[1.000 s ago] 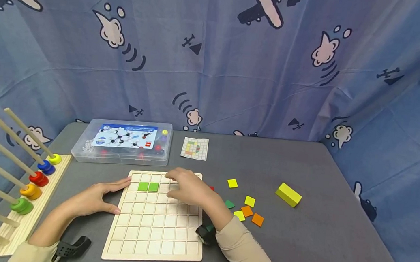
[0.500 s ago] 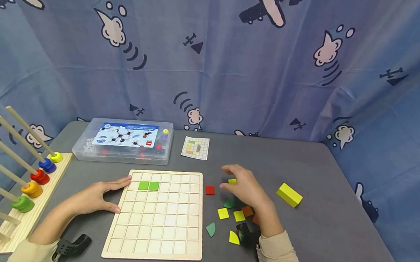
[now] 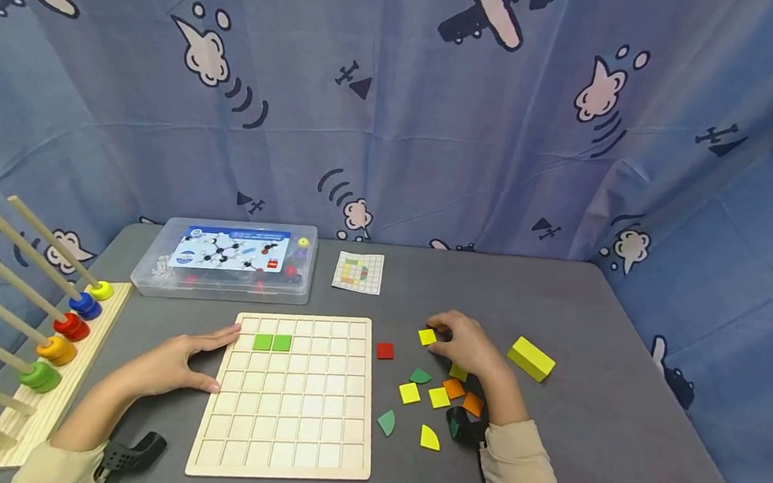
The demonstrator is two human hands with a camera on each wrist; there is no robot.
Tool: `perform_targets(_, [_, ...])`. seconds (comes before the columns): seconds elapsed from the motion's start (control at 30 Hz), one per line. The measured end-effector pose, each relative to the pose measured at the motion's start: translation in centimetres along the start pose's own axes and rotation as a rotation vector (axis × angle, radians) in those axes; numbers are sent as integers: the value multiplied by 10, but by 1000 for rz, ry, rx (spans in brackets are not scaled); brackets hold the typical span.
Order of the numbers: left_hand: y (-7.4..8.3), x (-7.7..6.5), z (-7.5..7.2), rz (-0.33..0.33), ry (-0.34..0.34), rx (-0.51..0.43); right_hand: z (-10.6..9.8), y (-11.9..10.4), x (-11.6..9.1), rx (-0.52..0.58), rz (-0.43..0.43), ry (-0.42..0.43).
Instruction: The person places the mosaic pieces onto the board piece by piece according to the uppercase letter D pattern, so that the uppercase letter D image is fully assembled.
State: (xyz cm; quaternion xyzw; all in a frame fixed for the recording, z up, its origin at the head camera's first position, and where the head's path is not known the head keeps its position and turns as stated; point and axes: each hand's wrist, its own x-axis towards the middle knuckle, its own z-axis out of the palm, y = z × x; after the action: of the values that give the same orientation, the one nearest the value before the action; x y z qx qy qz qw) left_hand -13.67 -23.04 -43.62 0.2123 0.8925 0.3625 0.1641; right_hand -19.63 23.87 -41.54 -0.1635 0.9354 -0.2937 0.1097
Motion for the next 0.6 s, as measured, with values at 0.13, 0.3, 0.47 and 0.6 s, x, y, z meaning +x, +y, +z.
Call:
perform_targets(0.13, [0, 0, -1, 0, 3, 4, 4, 3, 3, -13, -2, 32])
perform_targets(0.3, [1, 0, 0, -5, 5, -5, 6, 4, 4, -23, 7, 60])
perform_targets(0.47, [1, 0, 0, -3, 11, -5, 6, 5, 5, -44, 13, 72])
perform_targets(0.6, [2, 0, 0, -4, 13, -4, 7, 3, 6, -48, 28, 87])
